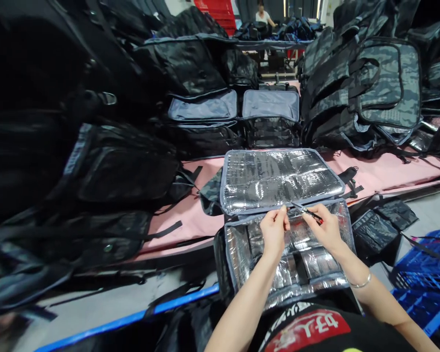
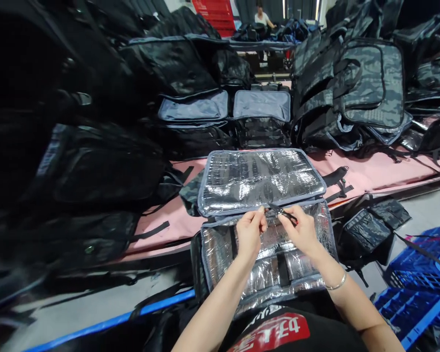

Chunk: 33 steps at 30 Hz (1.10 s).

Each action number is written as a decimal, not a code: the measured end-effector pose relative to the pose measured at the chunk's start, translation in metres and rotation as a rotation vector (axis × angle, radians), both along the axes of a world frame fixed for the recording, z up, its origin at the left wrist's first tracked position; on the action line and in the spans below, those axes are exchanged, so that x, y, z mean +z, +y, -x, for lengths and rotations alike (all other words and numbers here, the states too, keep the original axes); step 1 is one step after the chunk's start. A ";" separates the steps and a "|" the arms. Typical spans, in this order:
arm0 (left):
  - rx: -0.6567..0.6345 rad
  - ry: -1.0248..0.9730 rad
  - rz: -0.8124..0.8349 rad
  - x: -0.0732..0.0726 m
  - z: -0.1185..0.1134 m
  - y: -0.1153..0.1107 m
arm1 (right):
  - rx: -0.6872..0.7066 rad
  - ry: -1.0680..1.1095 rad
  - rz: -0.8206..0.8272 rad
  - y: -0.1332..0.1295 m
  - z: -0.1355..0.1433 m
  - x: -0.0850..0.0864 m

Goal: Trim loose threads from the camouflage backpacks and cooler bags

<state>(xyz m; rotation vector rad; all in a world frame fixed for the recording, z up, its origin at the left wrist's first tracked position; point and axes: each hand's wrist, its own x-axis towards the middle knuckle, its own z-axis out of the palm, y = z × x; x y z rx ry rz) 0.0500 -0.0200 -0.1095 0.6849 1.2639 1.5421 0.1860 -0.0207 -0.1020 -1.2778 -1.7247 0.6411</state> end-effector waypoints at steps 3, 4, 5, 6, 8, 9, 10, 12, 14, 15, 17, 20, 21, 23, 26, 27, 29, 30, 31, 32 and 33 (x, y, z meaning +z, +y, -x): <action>-0.014 0.003 0.010 -0.002 0.002 0.003 | -0.051 -0.045 -0.017 0.006 -0.001 0.001; -0.017 0.004 0.012 -0.003 0.003 0.004 | -0.070 -0.082 -0.054 0.010 -0.001 0.001; -0.019 0.004 0.013 -0.004 0.003 0.004 | -0.088 -0.130 -0.101 0.015 -0.001 0.001; -0.022 0.004 0.014 -0.005 0.003 0.005 | -0.102 -0.190 -0.152 0.021 0.000 0.001; -0.030 0.006 0.018 -0.005 0.004 0.007 | -0.116 -0.335 -0.236 0.034 0.001 0.001; -0.036 0.008 0.021 -0.005 0.004 0.008 | -0.118 -0.406 -0.260 0.039 0.002 0.000; -0.044 0.011 0.024 -0.004 0.005 0.008 | -0.120 -0.463 -0.277 0.045 0.003 0.000; -0.079 0.022 0.033 0.001 0.010 0.008 | -0.132 -0.519 -0.306 0.052 0.004 -0.002; -0.132 0.032 0.041 0.008 0.021 0.005 | -0.138 -0.509 -0.328 0.055 0.004 -0.005; -0.149 0.046 0.041 0.012 0.029 0.002 | -0.134 -0.493 -0.335 0.056 0.004 -0.007; -0.080 0.159 0.015 0.018 0.051 -0.004 | -0.116 -0.452 -0.345 0.057 0.002 -0.010; 0.281 0.561 -0.072 0.021 0.094 -0.012 | -0.094 -0.387 -0.358 0.056 0.001 -0.015; 0.404 0.706 -0.080 0.020 0.108 -0.013 | -0.096 -0.373 -0.367 0.055 0.001 -0.016; 0.493 0.887 0.011 0.016 0.132 -0.011 | -0.102 -0.357 -0.392 0.054 0.002 -0.019; 0.316 0.860 0.253 0.006 0.152 -0.004 | -0.106 -0.352 -0.425 0.052 0.003 -0.020; 0.259 0.801 0.286 0.002 0.155 -0.002 | -0.102 -0.356 -0.434 0.052 0.003 -0.021; 0.224 0.698 0.263 -0.004 0.157 0.003 | -0.087 -0.370 -0.456 0.052 0.001 -0.020; 0.228 0.664 0.235 -0.006 0.156 0.004 | -0.081 -0.375 -0.467 0.052 0.000 -0.020; 0.232 0.643 0.211 -0.008 0.156 0.006 | -0.080 -0.376 -0.478 0.052 -0.001 -0.020; 0.235 0.633 0.196 -0.010 0.155 0.006 | -0.082 -0.375 -0.484 0.052 -0.002 -0.020; 0.237 0.632 0.187 -0.012 0.154 0.006 | -0.086 -0.374 -0.486 0.052 -0.003 -0.019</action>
